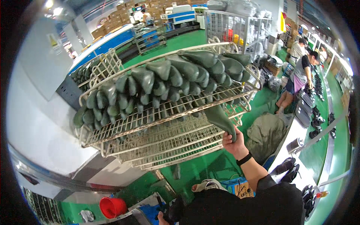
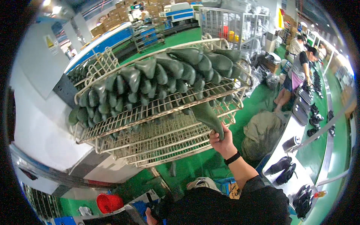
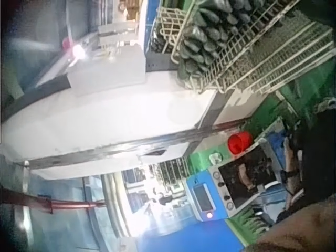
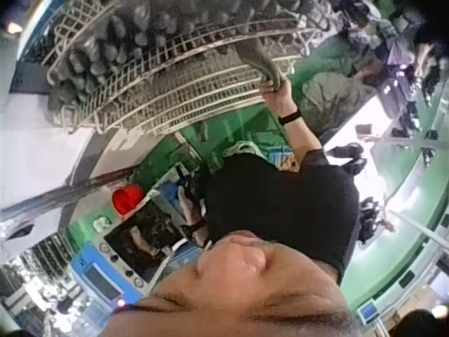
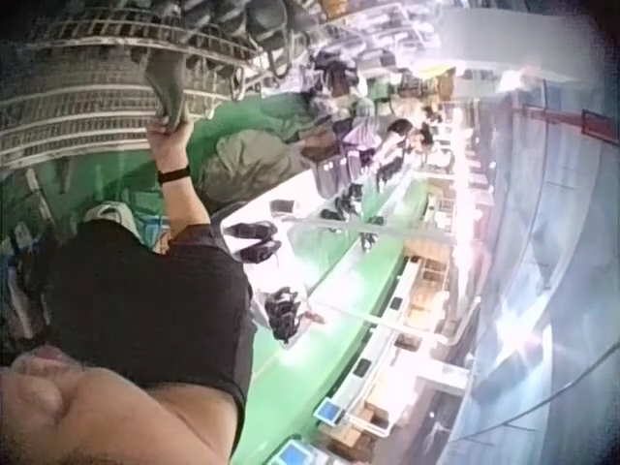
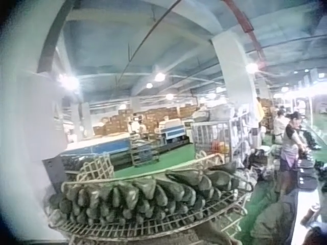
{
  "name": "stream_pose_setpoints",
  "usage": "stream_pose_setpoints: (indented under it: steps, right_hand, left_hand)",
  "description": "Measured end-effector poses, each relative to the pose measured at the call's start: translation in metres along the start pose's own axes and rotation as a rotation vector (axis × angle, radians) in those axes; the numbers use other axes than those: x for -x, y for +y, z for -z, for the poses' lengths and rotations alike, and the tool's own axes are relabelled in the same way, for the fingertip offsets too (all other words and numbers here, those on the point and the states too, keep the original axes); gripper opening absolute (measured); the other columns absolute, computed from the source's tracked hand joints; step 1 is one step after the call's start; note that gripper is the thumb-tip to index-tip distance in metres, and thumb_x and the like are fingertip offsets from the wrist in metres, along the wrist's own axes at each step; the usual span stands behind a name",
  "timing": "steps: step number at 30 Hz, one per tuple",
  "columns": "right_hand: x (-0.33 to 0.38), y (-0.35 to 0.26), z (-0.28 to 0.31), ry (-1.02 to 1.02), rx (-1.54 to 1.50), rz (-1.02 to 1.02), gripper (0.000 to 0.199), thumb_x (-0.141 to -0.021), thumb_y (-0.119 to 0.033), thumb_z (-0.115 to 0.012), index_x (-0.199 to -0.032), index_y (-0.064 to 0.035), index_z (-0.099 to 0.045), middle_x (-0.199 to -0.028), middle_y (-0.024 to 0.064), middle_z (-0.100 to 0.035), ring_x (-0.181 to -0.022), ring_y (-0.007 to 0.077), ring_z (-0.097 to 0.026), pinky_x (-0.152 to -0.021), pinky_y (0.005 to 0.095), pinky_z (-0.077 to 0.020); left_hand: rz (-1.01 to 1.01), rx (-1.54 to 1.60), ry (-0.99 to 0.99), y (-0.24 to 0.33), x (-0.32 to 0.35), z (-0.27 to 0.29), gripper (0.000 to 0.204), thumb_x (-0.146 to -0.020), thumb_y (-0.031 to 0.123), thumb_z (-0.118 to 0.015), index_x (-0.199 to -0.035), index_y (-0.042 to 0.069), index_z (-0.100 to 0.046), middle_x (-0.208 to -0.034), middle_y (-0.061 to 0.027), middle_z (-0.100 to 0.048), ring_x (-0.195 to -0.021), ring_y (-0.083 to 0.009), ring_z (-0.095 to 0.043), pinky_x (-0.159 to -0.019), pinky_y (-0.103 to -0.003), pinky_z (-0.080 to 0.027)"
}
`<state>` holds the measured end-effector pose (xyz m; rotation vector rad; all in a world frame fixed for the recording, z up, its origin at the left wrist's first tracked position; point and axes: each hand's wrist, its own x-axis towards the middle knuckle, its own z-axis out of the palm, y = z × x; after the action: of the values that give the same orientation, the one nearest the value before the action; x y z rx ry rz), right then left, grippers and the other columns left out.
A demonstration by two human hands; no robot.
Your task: Operate a shoe lasting machine and move shoe last racks in a factory.
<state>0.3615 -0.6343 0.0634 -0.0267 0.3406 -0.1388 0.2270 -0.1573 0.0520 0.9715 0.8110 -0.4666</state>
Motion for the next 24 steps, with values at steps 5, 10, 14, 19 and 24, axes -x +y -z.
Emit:
stream_pose_setpoints:
  steps: [5, 10, 14, 19, 24]
  right_hand:
    - [-0.03, -0.052, 0.013, -0.094, -0.165, 0.017, 0.048, -0.098, -0.045, -0.056, -0.085, 0.001, -0.061, -0.062, 0.0064, -0.059, -0.052, 0.0114, -0.054, -0.045, 0.0225, -0.0423]
    - [-0.101, -0.112, -0.011, -0.196, -0.146, -0.112, 0.043, -0.096, -0.043, -0.054, -0.085, -0.0018, -0.057, -0.059, 0.0003, -0.05, -0.047, 0.0102, -0.046, -0.04, 0.0223, -0.037]
    - [-0.147, -0.116, -0.041, 0.02, 0.091, 0.034, 0.036, -0.099, -0.04, -0.046, -0.082, -0.0094, -0.055, -0.06, 0.0011, -0.049, -0.043, 0.0104, -0.042, -0.038, 0.0211, -0.034]
    - [-0.151, -0.157, -0.037, -0.019, 0.193, -0.024, 0.03, -0.099, -0.032, -0.051, -0.081, -0.0097, -0.056, -0.063, 0.0035, -0.054, -0.045, 0.0095, -0.047, -0.037, 0.0198, -0.0354]
    - [-0.153, -0.13, -0.072, 0.163, 0.156, 0.294, 0.035, -0.102, -0.038, -0.05, -0.084, -0.0082, -0.058, -0.073, 0.0076, -0.062, -0.06, 0.0216, -0.059, -0.058, 0.0331, -0.054]
  left_hand:
    - [-0.164, -0.34, 0.013, 0.008, 0.0, -0.037, 0.056, -0.106, 0.039, -0.044, -0.146, -0.001, -0.045, -0.148, -0.0143, -0.048, -0.133, -0.0275, -0.047, -0.111, -0.042, -0.038]
    - [-0.143, -0.27, -0.084, -0.015, -0.057, 0.001, 0.046, -0.108, 0.032, -0.042, -0.132, -0.005, -0.054, -0.128, -0.0158, -0.063, -0.113, -0.0286, -0.058, -0.099, -0.041, -0.044]
    - [-0.292, -0.491, -0.025, -0.004, -0.029, -0.034, 0.047, -0.106, 0.037, -0.047, -0.122, -0.004, -0.061, -0.115, -0.0136, -0.067, -0.105, -0.0267, -0.059, -0.091, -0.038, -0.047]
    - [-0.281, -0.242, 0.128, -0.019, -0.058, -0.003, 0.048, -0.097, 0.038, -0.053, -0.123, -0.001, -0.059, -0.122, -0.011, -0.066, -0.108, -0.0272, -0.064, -0.095, -0.04, -0.051]
    - [-0.175, -0.117, -0.045, -0.021, -0.055, 0.009, 0.05, -0.098, 0.042, -0.051, -0.125, 0.001, -0.06, -0.123, -0.0112, -0.067, -0.108, -0.0277, -0.065, -0.095, -0.041, -0.052]
